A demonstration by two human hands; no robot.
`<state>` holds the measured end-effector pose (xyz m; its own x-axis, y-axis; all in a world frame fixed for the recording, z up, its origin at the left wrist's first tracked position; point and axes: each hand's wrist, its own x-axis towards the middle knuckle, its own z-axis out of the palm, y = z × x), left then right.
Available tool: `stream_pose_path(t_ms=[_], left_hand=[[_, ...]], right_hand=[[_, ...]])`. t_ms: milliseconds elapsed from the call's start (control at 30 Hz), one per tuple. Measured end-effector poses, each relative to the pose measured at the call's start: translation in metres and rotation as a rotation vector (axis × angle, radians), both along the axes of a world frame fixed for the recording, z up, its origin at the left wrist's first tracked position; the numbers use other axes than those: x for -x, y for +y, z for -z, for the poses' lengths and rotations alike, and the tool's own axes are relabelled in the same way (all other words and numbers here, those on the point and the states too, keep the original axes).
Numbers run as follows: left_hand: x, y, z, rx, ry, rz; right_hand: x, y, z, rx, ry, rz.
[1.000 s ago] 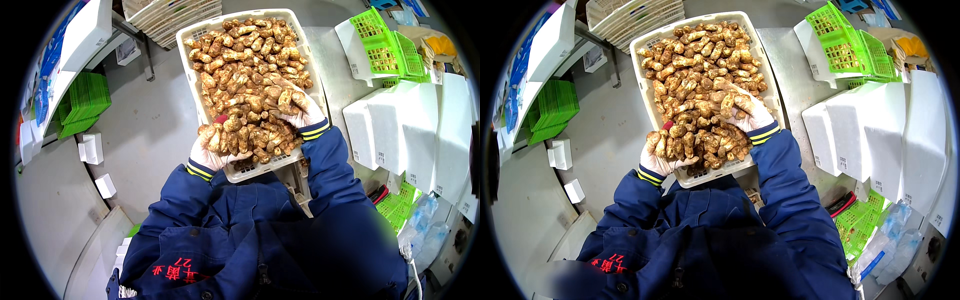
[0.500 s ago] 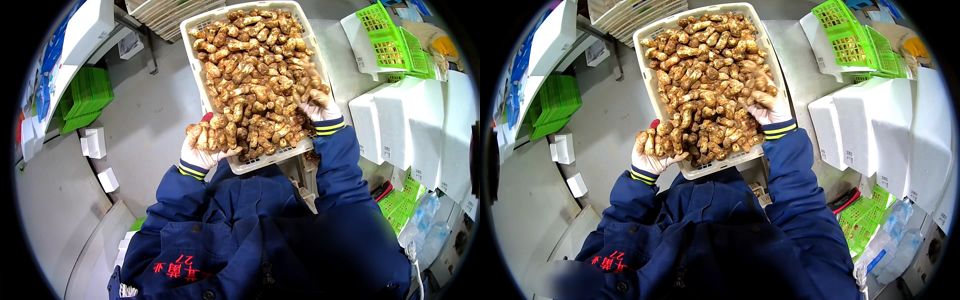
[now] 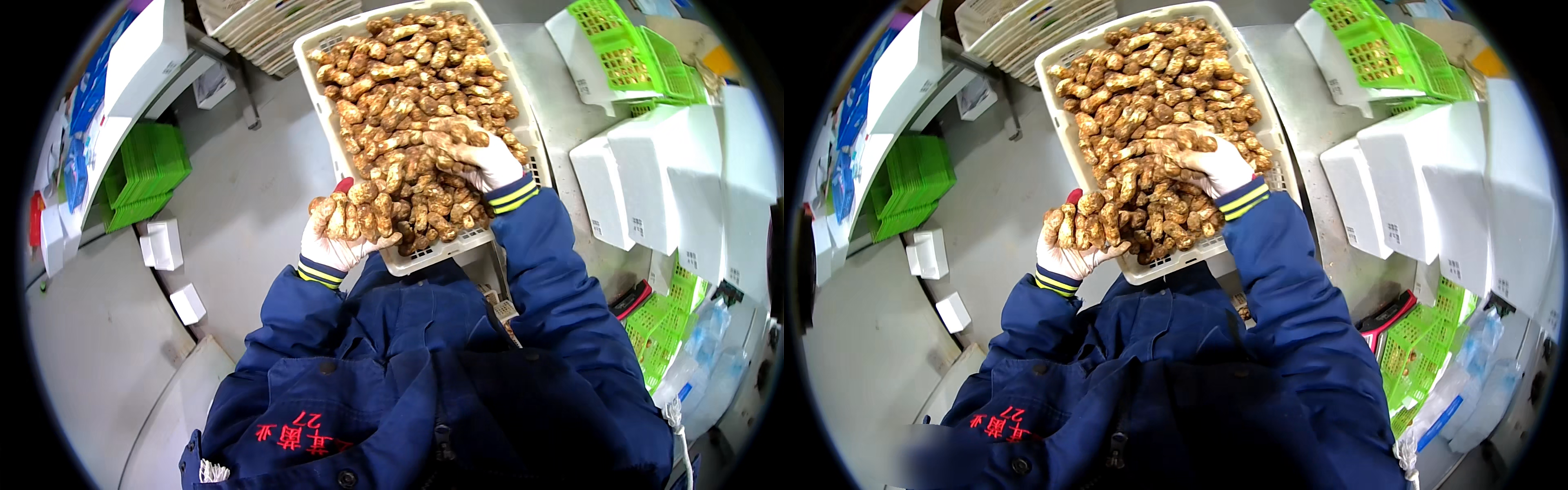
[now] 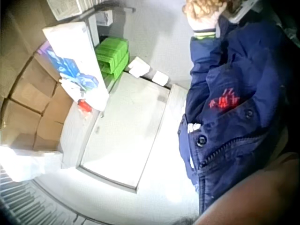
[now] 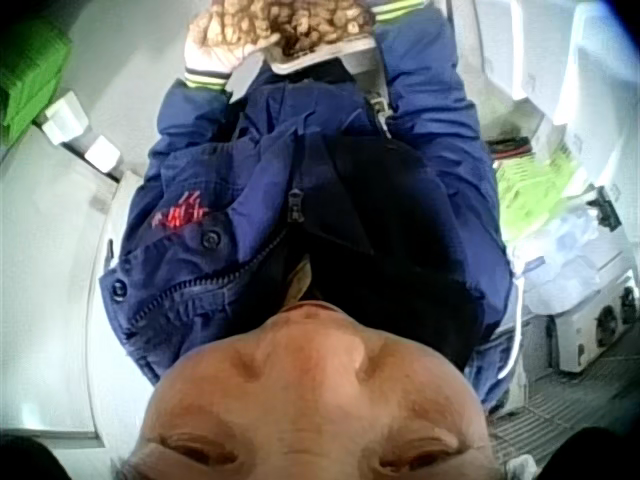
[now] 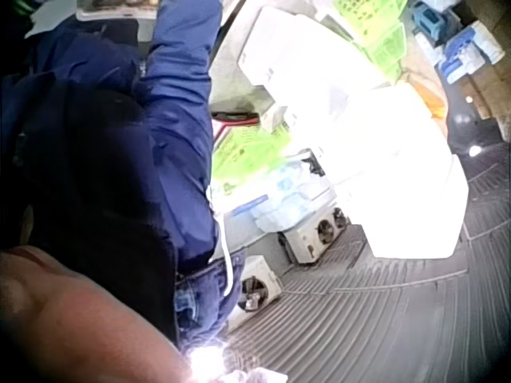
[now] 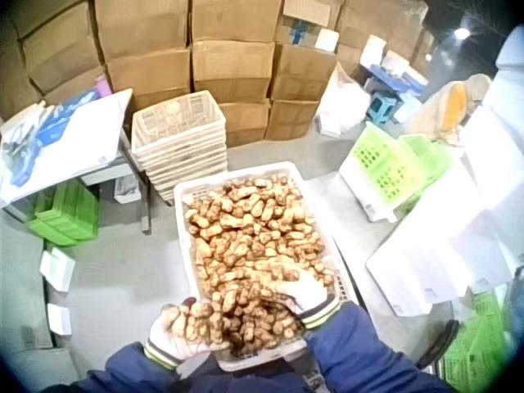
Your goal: The person sorts agricultural produce into different baskets by hand, weighing some items on a digital scale and moving plastic containers around a workspace.
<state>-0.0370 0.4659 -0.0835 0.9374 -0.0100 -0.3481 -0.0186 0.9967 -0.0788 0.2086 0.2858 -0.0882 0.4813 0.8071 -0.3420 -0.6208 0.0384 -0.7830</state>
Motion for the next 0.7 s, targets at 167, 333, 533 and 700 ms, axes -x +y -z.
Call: stream_pose_path(t_ms=[167, 333, 533, 700], left_hand=[[-0.02, -0.007, -0.003, 0.03, -0.054, 0.138], [-0.044, -0.03, -0.003, 0.003, -0.016, 0.286], [-0.08, -0.093, -0.033, -0.024, -0.056, 0.467], [-0.124, -0.189, -0.057, -0.104, -0.16, 0.713]], right_hand=[[0.033, -0.051, -0.033, -0.215, 0.52, 0.323], [0.057, -0.086, -0.046, -0.235, 0.252, 0.415], [0.08, -0.164, -0.067, -0.299, 0.07, 0.613], [0.107, -0.255, -0.051, -0.258, 0.154, 0.879]])
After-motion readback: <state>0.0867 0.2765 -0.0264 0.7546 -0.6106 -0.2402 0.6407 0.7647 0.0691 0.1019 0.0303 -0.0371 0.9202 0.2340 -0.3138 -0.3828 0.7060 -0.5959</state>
